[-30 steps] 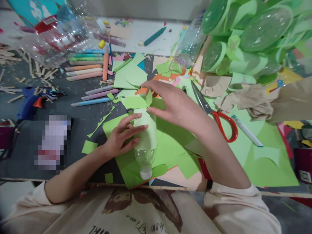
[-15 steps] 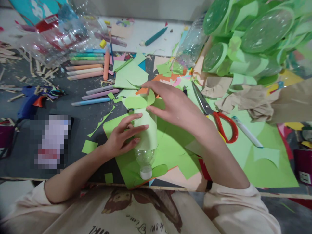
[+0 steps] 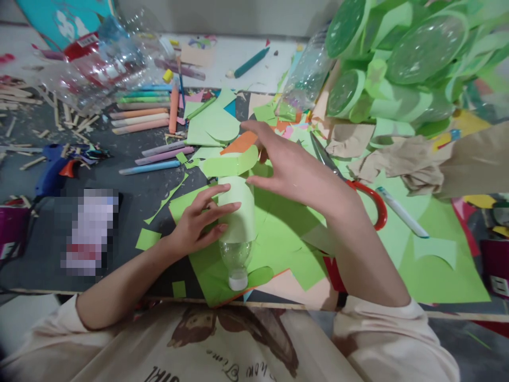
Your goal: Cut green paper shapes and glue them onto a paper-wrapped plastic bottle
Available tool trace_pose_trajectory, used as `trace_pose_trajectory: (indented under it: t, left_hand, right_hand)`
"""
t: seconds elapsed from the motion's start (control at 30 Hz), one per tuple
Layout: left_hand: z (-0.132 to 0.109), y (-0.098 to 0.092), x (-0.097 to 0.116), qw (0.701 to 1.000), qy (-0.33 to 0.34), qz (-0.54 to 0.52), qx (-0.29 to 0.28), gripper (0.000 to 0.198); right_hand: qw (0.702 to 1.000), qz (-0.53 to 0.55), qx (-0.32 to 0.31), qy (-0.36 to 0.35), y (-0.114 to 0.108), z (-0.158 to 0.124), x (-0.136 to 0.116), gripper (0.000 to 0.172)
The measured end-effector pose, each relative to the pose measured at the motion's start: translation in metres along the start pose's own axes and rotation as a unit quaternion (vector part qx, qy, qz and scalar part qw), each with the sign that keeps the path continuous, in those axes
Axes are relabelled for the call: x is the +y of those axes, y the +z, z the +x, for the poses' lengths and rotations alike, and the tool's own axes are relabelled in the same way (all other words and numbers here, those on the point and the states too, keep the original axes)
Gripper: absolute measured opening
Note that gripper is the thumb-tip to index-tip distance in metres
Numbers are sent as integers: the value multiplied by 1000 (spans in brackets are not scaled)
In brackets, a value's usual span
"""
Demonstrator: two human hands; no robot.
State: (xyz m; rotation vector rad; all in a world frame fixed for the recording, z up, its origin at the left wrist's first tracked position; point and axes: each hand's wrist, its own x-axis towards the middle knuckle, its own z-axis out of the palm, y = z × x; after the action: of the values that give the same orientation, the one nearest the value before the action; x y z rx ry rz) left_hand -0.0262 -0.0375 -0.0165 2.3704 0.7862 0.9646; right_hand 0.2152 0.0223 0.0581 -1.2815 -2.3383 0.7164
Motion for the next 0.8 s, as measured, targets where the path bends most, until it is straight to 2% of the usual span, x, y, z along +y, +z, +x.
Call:
trace_pose_trajectory:
  t: [0.13,0.37,0.57,0.8]
  left_hand:
    - [-2,-1,-1,1000,-17,8,-17,46]
    - [-5,-2,-3,998,-49,2,-48,51]
    - [-3,-2,-1,999,-35,3,-38,46]
    - [-3,-2,-1,999,-30,-8,-33,51]
  right_hand:
    - [999,28,-18,20,-4,1,-12,64]
    - [999,24,7,-28,2,2,-12,55]
    - [1000,8,8,-27,-1,1,-13,53]
    - [999,13,14,-31,2,0,-12,53]
